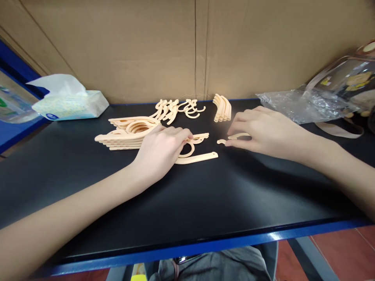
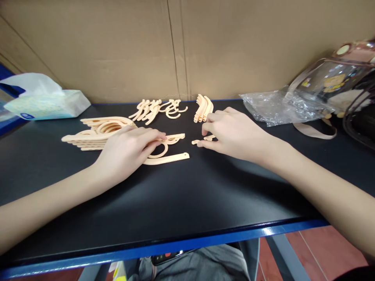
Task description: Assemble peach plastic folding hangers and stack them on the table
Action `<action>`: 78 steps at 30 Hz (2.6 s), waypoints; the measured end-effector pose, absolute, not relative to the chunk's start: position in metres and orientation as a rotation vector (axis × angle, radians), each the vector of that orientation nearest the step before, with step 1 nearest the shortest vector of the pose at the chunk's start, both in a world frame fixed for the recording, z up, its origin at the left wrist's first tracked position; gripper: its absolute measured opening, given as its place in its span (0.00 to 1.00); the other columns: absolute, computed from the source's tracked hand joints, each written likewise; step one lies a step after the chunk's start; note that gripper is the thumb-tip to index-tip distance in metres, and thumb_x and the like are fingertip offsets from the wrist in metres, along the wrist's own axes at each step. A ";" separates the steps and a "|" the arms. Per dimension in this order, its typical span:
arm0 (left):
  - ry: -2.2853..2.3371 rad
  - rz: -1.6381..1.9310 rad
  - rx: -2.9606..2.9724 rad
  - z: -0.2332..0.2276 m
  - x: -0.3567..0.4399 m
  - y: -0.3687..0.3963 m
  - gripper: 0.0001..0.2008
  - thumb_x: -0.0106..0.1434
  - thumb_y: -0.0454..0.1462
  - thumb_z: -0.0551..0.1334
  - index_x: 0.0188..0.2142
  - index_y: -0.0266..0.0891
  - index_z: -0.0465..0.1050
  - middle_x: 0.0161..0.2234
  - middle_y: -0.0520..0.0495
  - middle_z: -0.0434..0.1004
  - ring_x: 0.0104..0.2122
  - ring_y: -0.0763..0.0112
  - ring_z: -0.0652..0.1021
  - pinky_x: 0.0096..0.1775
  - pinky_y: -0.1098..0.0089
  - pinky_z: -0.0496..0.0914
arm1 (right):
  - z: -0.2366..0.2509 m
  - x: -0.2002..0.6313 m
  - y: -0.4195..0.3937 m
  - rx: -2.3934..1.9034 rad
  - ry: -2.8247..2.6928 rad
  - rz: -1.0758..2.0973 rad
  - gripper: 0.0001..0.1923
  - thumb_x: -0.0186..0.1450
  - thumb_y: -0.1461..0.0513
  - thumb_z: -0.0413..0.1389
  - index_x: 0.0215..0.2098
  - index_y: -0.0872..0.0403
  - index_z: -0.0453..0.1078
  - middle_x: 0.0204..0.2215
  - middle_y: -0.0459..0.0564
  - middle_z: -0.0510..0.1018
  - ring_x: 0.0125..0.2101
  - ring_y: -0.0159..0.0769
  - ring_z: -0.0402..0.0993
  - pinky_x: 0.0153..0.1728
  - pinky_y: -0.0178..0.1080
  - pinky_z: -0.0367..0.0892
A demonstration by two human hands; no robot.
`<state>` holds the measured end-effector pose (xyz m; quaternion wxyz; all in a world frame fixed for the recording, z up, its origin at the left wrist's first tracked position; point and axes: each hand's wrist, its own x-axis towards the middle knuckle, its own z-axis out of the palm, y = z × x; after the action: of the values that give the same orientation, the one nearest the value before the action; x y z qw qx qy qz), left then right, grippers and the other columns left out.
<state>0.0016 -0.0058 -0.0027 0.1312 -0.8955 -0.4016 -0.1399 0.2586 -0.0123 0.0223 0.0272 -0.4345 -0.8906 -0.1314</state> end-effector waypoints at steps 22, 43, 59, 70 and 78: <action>-0.973 -0.452 -3.178 -0.009 0.008 -0.009 0.09 0.69 0.41 0.51 0.35 0.38 0.64 0.59 0.40 0.60 0.58 0.59 0.63 0.55 0.58 0.62 | 0.016 0.243 -0.018 -1.265 -2.515 0.178 0.11 0.65 0.60 0.45 0.26 0.53 0.60 0.23 0.45 0.68 0.24 0.32 0.61 0.28 0.36 0.54; -1.115 -0.696 -3.233 -0.007 0.012 -0.014 0.08 0.70 0.41 0.48 0.35 0.41 0.57 0.56 0.42 0.63 0.58 0.63 0.64 0.54 0.60 0.63 | 0.006 0.245 -0.017 -1.199 -2.512 0.715 0.15 0.70 0.61 0.38 0.29 0.53 0.62 0.21 0.42 0.64 0.24 0.30 0.62 0.29 0.35 0.56; -1.015 -0.607 -3.174 -0.007 0.011 -0.015 0.14 0.71 0.40 0.47 0.36 0.38 0.68 0.61 0.42 0.56 0.60 0.61 0.61 0.60 0.59 0.59 | 0.004 0.241 -0.016 -1.079 -2.394 0.912 0.17 0.70 0.54 0.42 0.26 0.53 0.56 0.22 0.41 0.60 0.24 0.28 0.56 0.26 0.33 0.55; -1.012 -0.593 -3.174 -0.007 0.010 -0.013 0.15 0.71 0.40 0.47 0.42 0.39 0.71 0.61 0.43 0.56 0.59 0.62 0.62 0.59 0.57 0.59 | 0.003 0.236 -0.020 -1.172 -2.359 0.854 0.21 0.67 0.48 0.48 0.24 0.52 0.51 0.20 0.39 0.53 0.22 0.27 0.50 0.22 0.32 0.49; -1.009 -0.598 -3.164 -0.008 0.009 -0.012 0.15 0.71 0.40 0.47 0.44 0.39 0.70 0.61 0.43 0.56 0.60 0.61 0.61 0.60 0.58 0.59 | 0.002 0.235 -0.020 -1.137 -2.397 0.780 0.20 0.68 0.49 0.45 0.24 0.52 0.51 0.20 0.39 0.55 0.22 0.27 0.53 0.23 0.33 0.51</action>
<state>0.0095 -0.0124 -0.0078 -0.1161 -0.9313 -0.2969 -0.1761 0.2349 -0.0199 0.0016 0.1870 -0.4040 -0.8515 0.2772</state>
